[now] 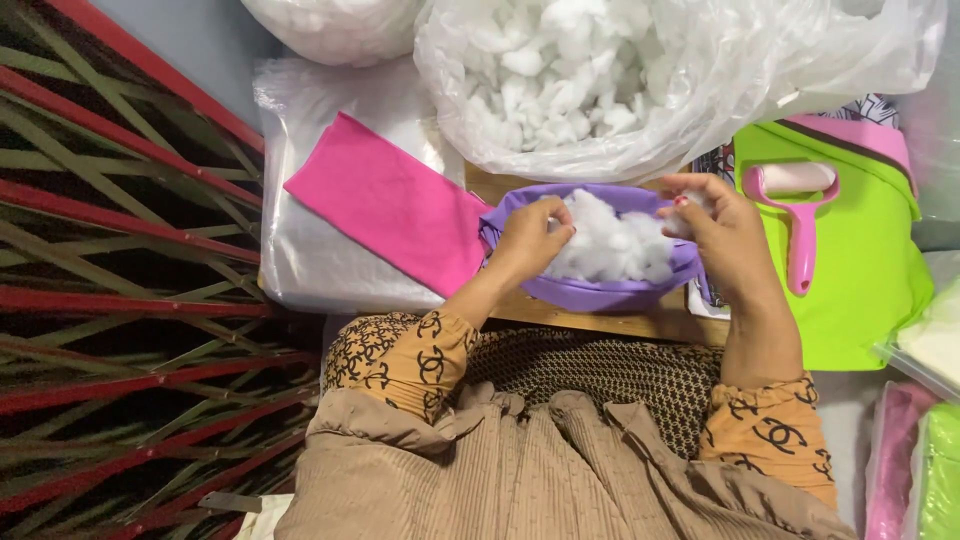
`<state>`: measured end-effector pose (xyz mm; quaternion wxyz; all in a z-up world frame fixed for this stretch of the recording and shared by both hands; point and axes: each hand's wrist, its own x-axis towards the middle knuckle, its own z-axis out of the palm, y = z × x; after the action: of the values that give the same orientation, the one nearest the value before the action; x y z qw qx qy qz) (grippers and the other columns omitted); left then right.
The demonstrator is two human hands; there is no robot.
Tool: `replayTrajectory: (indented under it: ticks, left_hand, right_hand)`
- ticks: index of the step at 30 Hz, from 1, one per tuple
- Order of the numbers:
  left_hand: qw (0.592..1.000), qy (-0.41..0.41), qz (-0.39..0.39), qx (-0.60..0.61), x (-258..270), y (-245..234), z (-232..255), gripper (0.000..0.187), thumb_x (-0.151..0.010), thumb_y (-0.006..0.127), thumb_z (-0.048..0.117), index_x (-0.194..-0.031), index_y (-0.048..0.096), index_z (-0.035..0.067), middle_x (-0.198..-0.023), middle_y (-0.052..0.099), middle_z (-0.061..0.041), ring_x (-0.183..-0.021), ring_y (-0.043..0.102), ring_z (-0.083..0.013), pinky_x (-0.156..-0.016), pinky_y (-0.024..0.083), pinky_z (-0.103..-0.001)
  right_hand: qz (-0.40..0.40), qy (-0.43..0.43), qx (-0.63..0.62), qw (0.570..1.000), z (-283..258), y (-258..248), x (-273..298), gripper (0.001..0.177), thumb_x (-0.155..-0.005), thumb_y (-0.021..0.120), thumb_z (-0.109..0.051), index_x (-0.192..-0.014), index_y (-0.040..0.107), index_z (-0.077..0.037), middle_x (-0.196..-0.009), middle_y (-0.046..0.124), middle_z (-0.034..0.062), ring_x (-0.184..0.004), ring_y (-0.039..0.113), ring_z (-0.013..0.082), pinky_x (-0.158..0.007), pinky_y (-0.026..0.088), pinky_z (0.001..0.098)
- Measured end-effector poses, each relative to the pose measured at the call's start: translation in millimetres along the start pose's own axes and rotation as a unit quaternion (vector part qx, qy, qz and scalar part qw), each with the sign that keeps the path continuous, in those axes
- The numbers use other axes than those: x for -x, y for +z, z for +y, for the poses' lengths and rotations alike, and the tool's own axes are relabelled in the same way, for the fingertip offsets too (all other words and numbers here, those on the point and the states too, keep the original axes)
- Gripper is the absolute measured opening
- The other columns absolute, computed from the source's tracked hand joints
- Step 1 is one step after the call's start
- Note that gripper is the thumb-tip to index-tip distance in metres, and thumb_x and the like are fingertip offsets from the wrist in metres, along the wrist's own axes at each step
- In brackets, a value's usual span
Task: Stuffing a purple fabric pouch with white fiber material from a large bag.
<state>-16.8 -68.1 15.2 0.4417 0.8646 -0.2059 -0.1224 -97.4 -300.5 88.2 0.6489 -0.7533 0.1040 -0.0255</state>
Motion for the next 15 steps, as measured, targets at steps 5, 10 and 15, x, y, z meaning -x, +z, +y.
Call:
replayTrajectory:
  ticks: [5,10,15]
  left_hand:
    - [0.958,-0.066,0.024,0.276,-23,10,-24,0.012,-0.079,0.072,0.010,-0.091,0.068,0.010,-0.090,0.072,-0.009,-0.075,0.069,-0.0134,-0.065,0.065,-0.026]
    - [0.903,-0.100,-0.025,0.418,-7,12,-3,0.014,-0.084,0.064,0.007,-0.097,0.066,0.011,-0.089,0.063,-0.001,-0.075,0.064,-0.0094,-0.065,0.062,-0.025]
    - [0.883,-0.109,-0.053,0.454,3,-15,19,0.064,-0.087,0.067,0.019,-0.146,0.042,0.018,-0.148,0.035,-0.017,-0.130,0.044,-0.0347,-0.106,0.044,-0.059]
  right_hand:
    - [-0.023,-0.052,0.216,0.975,-3,19,6,0.062,-0.081,0.077,-0.003,-0.141,0.064,-0.013,-0.125,0.070,0.0165,-0.118,0.062,0.0356,-0.095,0.049,0.0521]
    - [-0.016,0.004,0.053,0.998,32,49,-10,0.044,-0.086,0.074,-0.002,-0.129,0.066,-0.010,-0.113,0.066,0.0148,-0.091,0.067,0.0241,-0.070,0.064,0.0361]
    - [0.040,-0.138,0.334,0.931,30,37,-8,0.038,-0.084,0.081,-0.016,-0.120,0.069,-0.014,-0.105,0.071,0.0147,-0.103,0.069,0.0382,-0.086,0.054,0.0518]
